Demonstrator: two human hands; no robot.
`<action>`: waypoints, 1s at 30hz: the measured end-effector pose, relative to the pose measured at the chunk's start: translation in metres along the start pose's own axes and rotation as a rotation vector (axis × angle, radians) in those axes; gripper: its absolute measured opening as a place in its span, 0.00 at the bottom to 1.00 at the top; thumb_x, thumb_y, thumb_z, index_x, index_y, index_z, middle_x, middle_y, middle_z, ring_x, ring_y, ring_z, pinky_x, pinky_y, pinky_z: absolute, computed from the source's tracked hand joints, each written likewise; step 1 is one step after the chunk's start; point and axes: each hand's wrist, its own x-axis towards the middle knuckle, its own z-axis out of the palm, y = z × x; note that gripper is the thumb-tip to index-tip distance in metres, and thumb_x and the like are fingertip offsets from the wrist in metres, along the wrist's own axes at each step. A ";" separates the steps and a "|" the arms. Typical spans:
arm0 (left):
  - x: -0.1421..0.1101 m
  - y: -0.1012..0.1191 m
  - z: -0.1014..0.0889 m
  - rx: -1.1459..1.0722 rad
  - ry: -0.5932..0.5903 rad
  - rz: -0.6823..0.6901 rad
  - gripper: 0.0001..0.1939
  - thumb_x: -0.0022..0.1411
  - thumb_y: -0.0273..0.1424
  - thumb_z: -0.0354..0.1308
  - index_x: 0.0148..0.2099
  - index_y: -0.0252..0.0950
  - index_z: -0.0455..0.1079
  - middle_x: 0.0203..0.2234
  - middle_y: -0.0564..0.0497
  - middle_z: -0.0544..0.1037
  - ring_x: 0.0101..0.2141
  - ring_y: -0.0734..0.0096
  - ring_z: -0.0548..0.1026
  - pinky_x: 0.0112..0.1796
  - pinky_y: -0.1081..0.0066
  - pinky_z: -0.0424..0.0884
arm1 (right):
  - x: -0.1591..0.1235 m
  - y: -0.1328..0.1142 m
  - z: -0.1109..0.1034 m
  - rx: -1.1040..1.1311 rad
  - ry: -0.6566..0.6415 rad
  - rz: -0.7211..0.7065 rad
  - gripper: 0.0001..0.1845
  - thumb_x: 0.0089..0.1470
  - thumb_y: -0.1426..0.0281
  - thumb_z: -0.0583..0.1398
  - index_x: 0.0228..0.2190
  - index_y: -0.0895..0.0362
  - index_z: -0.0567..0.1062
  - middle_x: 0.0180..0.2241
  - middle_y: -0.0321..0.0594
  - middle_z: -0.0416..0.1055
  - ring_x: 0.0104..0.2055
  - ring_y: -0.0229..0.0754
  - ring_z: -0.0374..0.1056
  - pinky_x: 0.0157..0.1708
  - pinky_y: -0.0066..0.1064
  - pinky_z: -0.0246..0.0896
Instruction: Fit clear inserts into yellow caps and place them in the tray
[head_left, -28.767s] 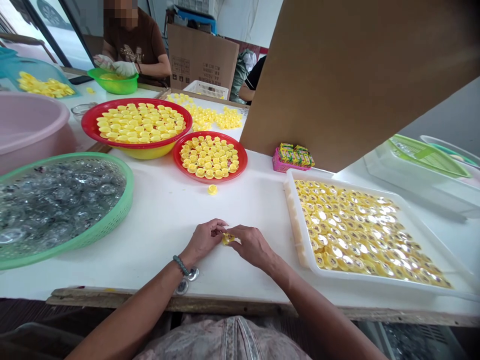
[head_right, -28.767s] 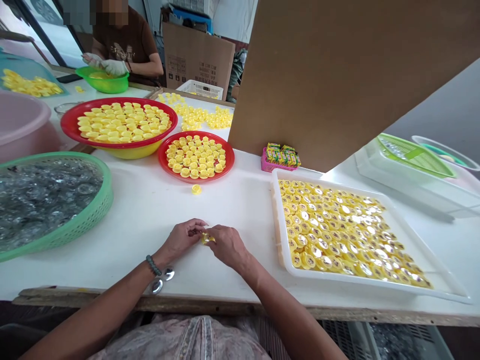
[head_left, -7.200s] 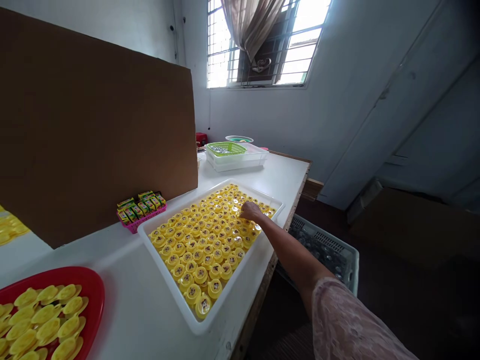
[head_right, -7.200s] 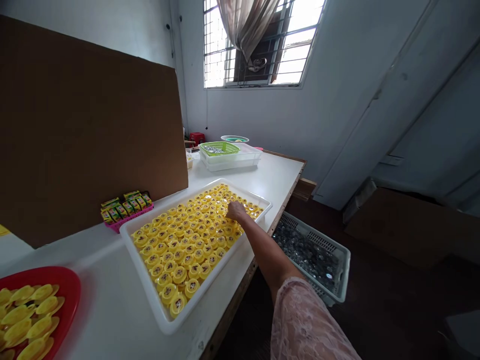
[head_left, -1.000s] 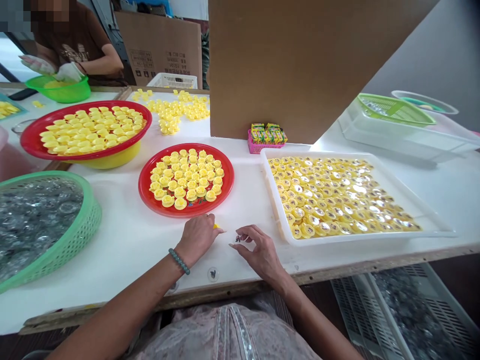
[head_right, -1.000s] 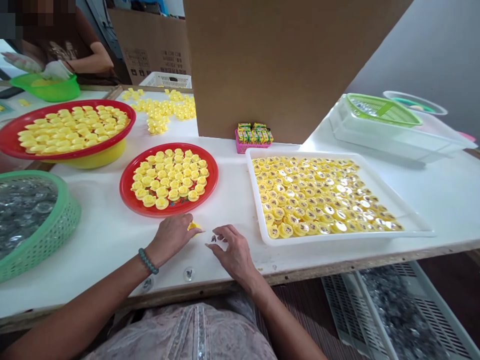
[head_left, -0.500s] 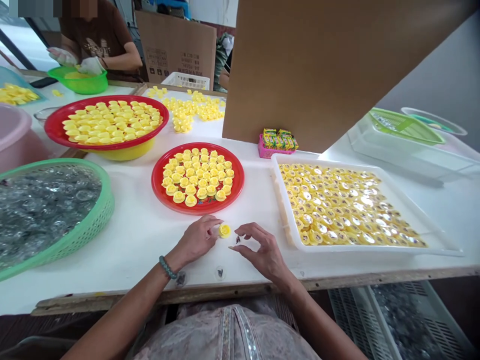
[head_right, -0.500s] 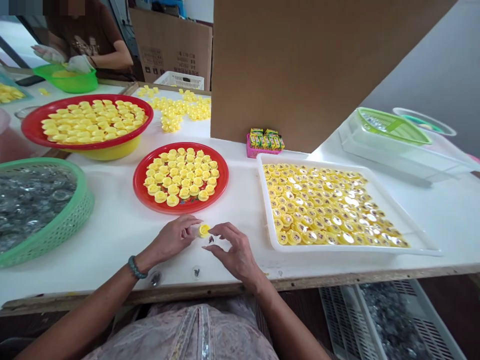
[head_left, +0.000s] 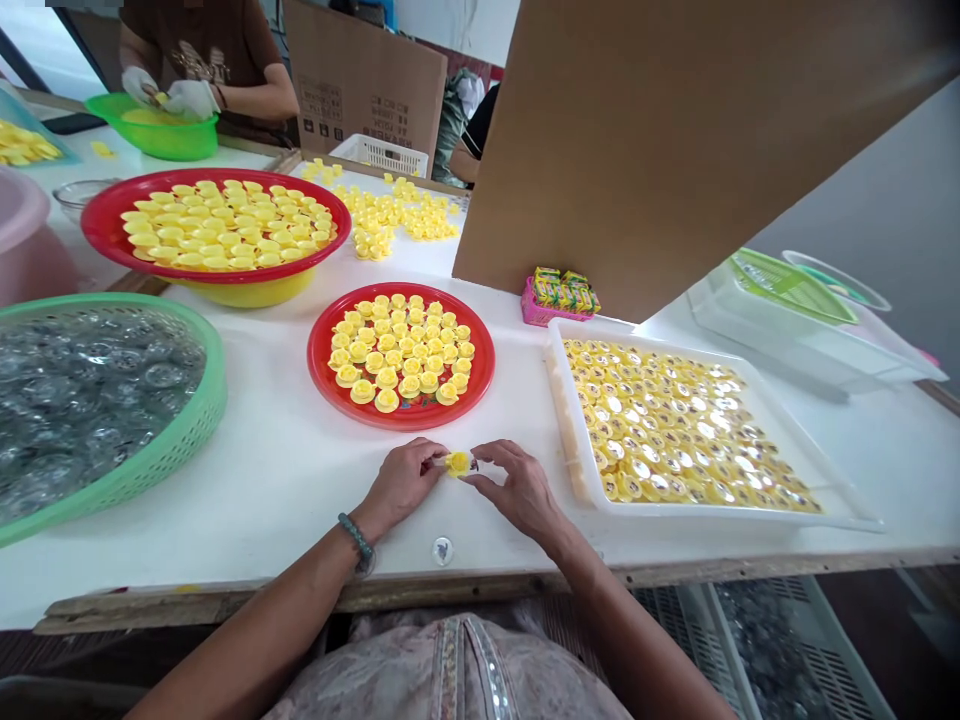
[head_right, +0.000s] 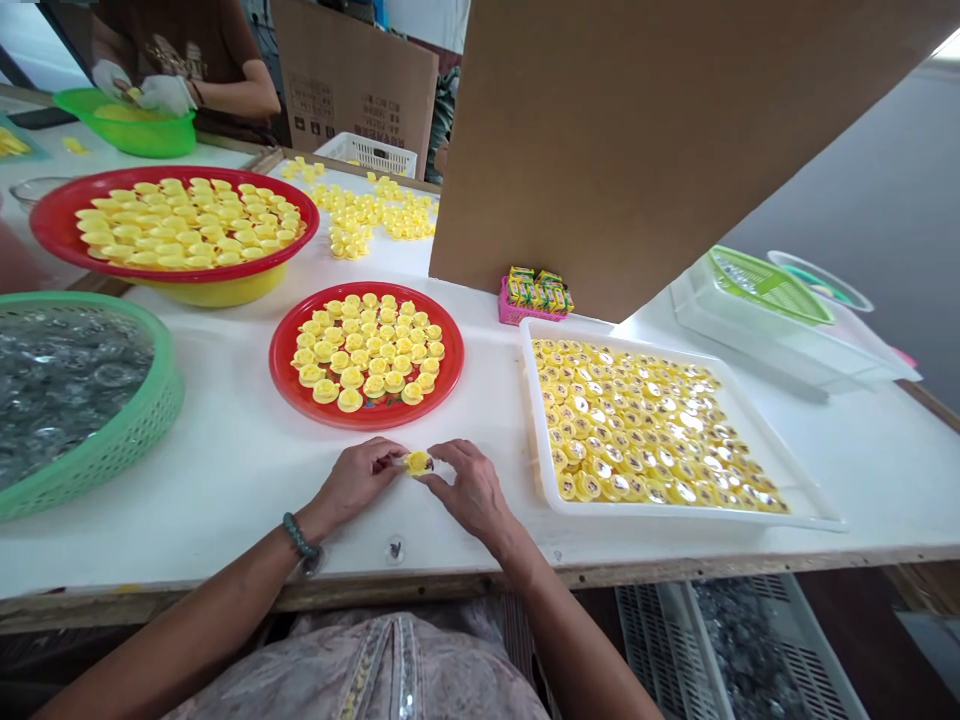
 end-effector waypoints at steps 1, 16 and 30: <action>0.001 0.000 0.001 -0.003 0.000 0.000 0.10 0.57 0.27 0.53 0.40 0.38 0.72 0.33 0.50 0.75 0.29 0.69 0.70 0.32 0.71 0.66 | 0.004 0.002 0.001 -0.049 -0.030 -0.012 0.12 0.48 0.68 0.63 0.38 0.54 0.74 0.35 0.41 0.72 0.35 0.41 0.67 0.34 0.32 0.63; 0.010 -0.002 0.006 -0.033 0.005 -0.035 0.08 0.56 0.27 0.52 0.35 0.37 0.73 0.29 0.50 0.76 0.30 0.68 0.72 0.33 0.70 0.66 | 0.032 0.003 -0.001 -0.310 -0.307 -0.195 0.09 0.48 0.74 0.63 0.35 0.55 0.75 0.31 0.40 0.73 0.35 0.41 0.68 0.33 0.29 0.59; 0.009 0.003 0.005 -0.297 -0.079 -0.289 0.08 0.51 0.30 0.54 0.33 0.35 0.72 0.24 0.51 0.75 0.26 0.69 0.71 0.28 0.72 0.65 | 0.033 -0.005 0.009 -0.444 -0.394 -0.085 0.01 0.48 0.74 0.62 0.27 0.57 0.75 0.28 0.40 0.72 0.31 0.39 0.68 0.28 0.26 0.55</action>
